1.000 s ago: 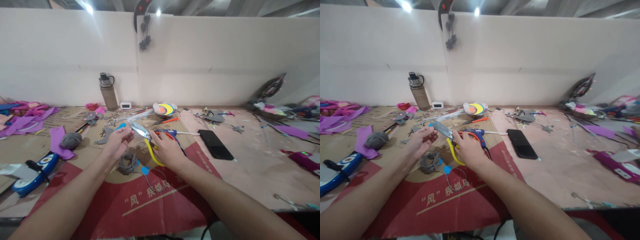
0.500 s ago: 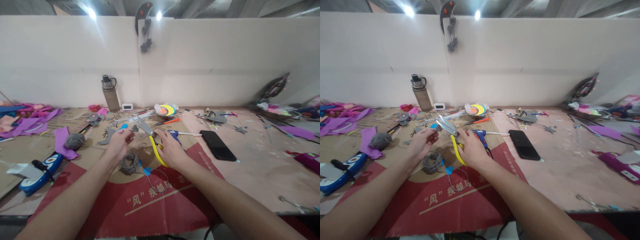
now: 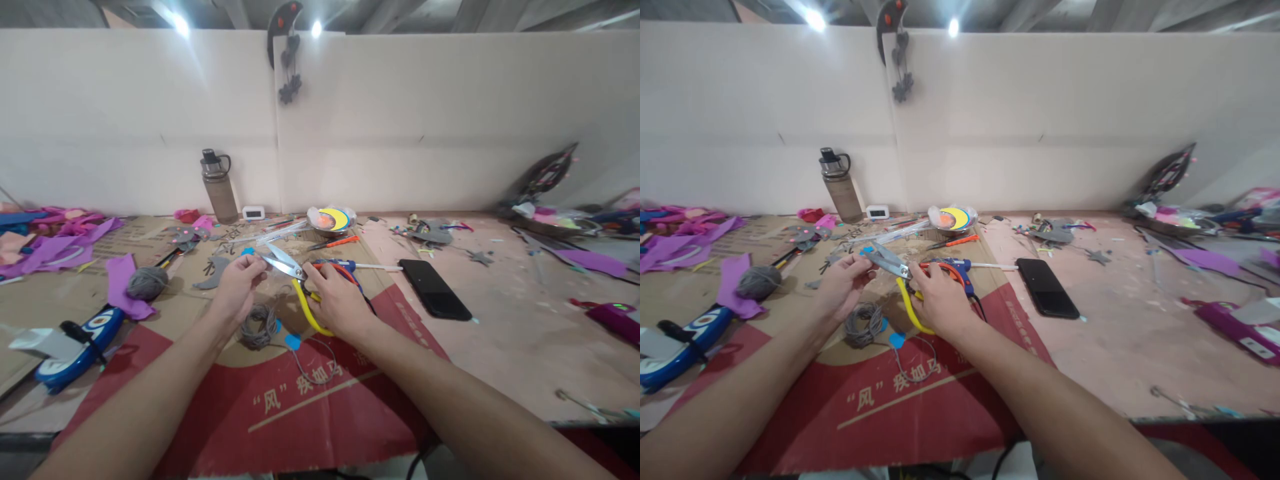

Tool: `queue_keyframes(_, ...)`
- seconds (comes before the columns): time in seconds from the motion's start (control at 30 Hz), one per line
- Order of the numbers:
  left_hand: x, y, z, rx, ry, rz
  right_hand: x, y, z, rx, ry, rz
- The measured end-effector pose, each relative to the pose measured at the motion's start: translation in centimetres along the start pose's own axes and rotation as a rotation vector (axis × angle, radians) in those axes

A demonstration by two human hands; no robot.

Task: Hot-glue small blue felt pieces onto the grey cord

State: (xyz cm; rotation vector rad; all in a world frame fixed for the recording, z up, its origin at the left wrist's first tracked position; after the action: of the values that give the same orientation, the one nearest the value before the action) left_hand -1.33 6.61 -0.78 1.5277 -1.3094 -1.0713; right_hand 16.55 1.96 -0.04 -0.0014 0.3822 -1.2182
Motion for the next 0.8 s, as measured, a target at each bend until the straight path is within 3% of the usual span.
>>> queue_keyframes(0.8, -0.42, 0.23, 0.31, -0.013, -0.009, 0.008, -0.06, -0.18, 0.09, 0.04, -0.041, 0.029)
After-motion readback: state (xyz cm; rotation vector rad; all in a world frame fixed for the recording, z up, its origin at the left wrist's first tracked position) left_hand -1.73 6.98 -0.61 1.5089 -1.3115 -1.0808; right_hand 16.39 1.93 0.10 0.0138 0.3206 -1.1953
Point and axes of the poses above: each hand's wrist, its own x-axis away from the middle knuckle, its own z-axis out of the back of the hand, y = z × x, the point moved 6 cm from there along -x, towards the middle knuckle, and after that the axes turned 6 degrees about -x, right-handed, at the moved point
